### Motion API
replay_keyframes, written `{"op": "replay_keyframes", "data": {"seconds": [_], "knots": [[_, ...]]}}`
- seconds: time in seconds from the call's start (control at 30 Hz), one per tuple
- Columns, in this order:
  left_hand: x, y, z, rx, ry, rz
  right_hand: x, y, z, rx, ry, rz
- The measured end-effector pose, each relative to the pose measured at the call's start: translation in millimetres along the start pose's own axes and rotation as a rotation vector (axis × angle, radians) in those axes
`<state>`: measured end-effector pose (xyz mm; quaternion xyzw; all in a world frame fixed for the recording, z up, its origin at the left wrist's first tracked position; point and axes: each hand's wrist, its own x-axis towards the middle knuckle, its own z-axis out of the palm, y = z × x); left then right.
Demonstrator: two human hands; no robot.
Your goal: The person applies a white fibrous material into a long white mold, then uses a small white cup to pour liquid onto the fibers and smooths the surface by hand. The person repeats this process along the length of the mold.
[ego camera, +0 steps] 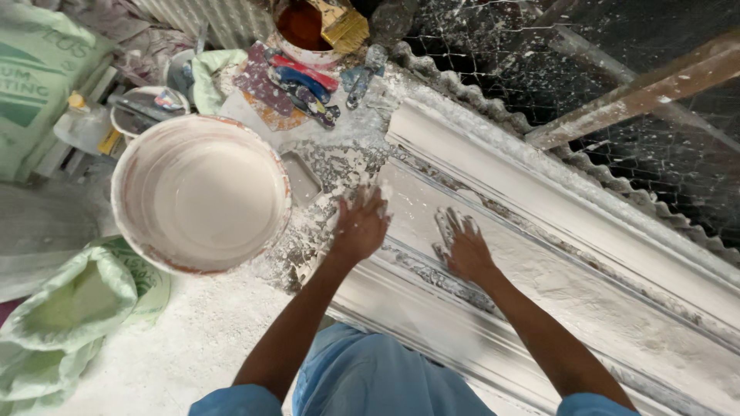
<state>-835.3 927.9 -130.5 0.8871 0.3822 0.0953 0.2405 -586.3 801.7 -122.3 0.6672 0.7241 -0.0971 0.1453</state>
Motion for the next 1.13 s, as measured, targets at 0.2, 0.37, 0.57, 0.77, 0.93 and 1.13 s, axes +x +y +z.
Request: {"op": "replay_keyframes", "data": {"seconds": [0.2, 0.37, 0.57, 0.77, 0.93, 1.13], "knots": [[-88, -18, -42, -0.047, 0.360, -0.078, -22, 18, 13, -0.018, 0.160, -0.147], [-134, 15, -39, -0.004, 0.526, -0.151, 16, -5, 4, -0.068, -0.031, -0.059], [-156, 47, -24, -0.012, 0.467, -0.215, -14, 12, 2, -0.136, -0.029, -0.010], [-159, 66, -8, -0.041, 0.491, -0.180, -65, 46, 38, -0.153, 0.063, 0.072], [-158, 66, -1, -0.039, 0.495, -0.202, -104, 65, 59, -0.048, -0.093, 0.290], [-174, 10, 3, 0.064, 0.622, -0.303, -81, 44, 68, 0.051, 0.261, 0.140]]}}
